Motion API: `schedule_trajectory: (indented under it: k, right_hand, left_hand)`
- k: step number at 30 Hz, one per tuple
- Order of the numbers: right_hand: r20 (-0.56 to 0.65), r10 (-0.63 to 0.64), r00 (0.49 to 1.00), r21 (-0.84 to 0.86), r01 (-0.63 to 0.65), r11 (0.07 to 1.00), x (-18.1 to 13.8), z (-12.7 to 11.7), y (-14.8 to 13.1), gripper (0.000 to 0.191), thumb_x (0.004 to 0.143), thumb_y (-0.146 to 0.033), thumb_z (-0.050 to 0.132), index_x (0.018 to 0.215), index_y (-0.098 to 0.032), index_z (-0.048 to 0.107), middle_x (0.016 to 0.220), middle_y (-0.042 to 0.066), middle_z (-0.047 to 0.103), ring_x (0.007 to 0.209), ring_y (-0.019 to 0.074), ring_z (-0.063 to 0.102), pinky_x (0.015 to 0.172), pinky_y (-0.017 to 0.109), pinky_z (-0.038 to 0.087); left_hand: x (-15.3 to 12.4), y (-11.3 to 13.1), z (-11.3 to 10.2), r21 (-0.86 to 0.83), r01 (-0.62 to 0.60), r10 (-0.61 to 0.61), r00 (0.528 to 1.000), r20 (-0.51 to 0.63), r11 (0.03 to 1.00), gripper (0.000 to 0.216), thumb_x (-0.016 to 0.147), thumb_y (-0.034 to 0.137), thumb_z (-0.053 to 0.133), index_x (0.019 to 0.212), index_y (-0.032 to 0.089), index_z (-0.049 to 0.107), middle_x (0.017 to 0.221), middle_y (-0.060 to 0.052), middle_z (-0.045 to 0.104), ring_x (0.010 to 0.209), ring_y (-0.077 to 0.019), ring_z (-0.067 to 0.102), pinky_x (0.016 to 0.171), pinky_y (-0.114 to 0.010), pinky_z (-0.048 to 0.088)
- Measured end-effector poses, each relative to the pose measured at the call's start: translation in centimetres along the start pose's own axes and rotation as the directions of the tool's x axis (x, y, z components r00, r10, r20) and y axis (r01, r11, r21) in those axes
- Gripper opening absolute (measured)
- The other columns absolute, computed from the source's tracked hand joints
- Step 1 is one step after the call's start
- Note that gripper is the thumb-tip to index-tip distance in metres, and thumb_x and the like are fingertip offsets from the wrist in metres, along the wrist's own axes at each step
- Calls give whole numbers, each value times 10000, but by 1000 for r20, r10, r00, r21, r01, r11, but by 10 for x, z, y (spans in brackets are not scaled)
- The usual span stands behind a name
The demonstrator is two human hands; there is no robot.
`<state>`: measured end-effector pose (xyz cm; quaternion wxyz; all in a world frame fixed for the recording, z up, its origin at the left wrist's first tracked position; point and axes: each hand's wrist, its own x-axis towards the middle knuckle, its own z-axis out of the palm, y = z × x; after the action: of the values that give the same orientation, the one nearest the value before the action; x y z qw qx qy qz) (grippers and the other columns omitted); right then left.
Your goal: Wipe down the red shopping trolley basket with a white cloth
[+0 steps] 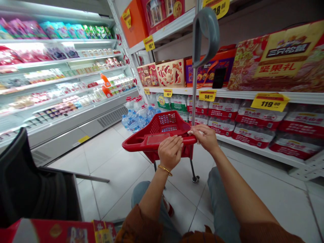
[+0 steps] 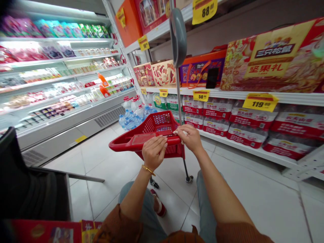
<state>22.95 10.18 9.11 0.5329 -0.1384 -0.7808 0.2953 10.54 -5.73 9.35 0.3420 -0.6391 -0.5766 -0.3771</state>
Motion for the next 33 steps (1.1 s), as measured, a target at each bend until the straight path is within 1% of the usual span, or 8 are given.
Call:
schedule_trajectory:
  k: [3, 6, 13, 17, 22, 29, 31, 33]
  right_hand:
    - [36, 44, 998, 65, -47, 997, 3, -2, 5, 210, 879, -316, 598, 791, -261, 780, 829, 31, 749, 833, 188, 686, 795, 336, 540]
    - [28, 81, 996, 96, -83, 992, 4, -2, 8, 210, 867, -336, 604, 782, -267, 783, 839, 35, 753, 849, 198, 684, 812, 348, 535]
    - [37, 110, 993, 146, -115, 983, 4, -2, 6, 223, 868, -332, 593, 759, -260, 773, 793, 24, 743, 820, 191, 669, 808, 337, 521]
    - [34, 109, 994, 123, -112, 986, 2, 0, -1, 237, 878, -346, 583, 763, -250, 767, 812, 28, 741, 819, 189, 667, 811, 342, 519]
    - [-1, 84, 997, 94, -83, 992, -4, 3, -7, 226, 882, -343, 588, 778, -247, 765, 814, 28, 740, 824, 185, 667, 811, 346, 526]
    - [-107, 65, 992, -7, -66, 998, -12, 7, -18, 233, 905, -341, 578, 798, -235, 755, 835, 45, 726, 821, 188, 668, 802, 354, 545]
    - [-159, 23, 987, -78, -36, 996, -15, 11, -30, 219, 915, -329, 571, 841, -230, 753, 882, 62, 726, 863, 200, 669, 819, 368, 549]
    - [-179, -58, 982, -160, 29, 987, -21, 18, -44, 201, 924, -312, 565, 895, -228, 746, 949, 78, 730, 938, 217, 666, 877, 399, 540]
  left_hand:
    - [0, 0, 0, -9, 2, -2, 1000, 4, 1000, 231, 874, 148, 607, 1083, 192, 696, 1060, -45, 767, 1038, -209, 703, 910, -374, 524]
    - [1, 0, -1, -8, 3, -3, 1000, 3, 1000, 232, 880, 154, 601, 1086, 199, 697, 1059, -44, 767, 1038, -209, 704, 906, -374, 528]
    - [2, -5, -3, -5, -24, 24, 1000, 2, 1000, 227, 887, 173, 598, 1083, 207, 707, 1056, -43, 768, 1028, -202, 708, 902, -368, 537]
    - [1, -9, -6, -33, -25, 25, 1000, 14, 999, 244, 888, 181, 594, 1097, 226, 712, 1052, -43, 769, 1034, -198, 707, 903, -364, 545]
    - [-1, -12, -10, -64, 17, -15, 999, 34, 998, 231, 900, 197, 579, 1079, 229, 721, 1055, -47, 768, 1046, -199, 703, 913, -378, 547]
    - [-3, -7, -8, -41, 78, -77, 997, 31, 996, 211, 925, 250, 561, 1056, 213, 722, 1045, -62, 769, 1038, -208, 704, 931, -396, 524]
    - [-3, -5, -7, -21, 84, -83, 996, 30, 996, 216, 926, 249, 563, 1078, 216, 713, 1058, -60, 766, 1037, -209, 702, 929, -396, 515]
    - [-3, -2, -6, -7, 81, -80, 996, 41, 997, 233, 922, 240, 565, 1111, 220, 701, 1085, -62, 759, 1049, -209, 696, 928, -394, 509]
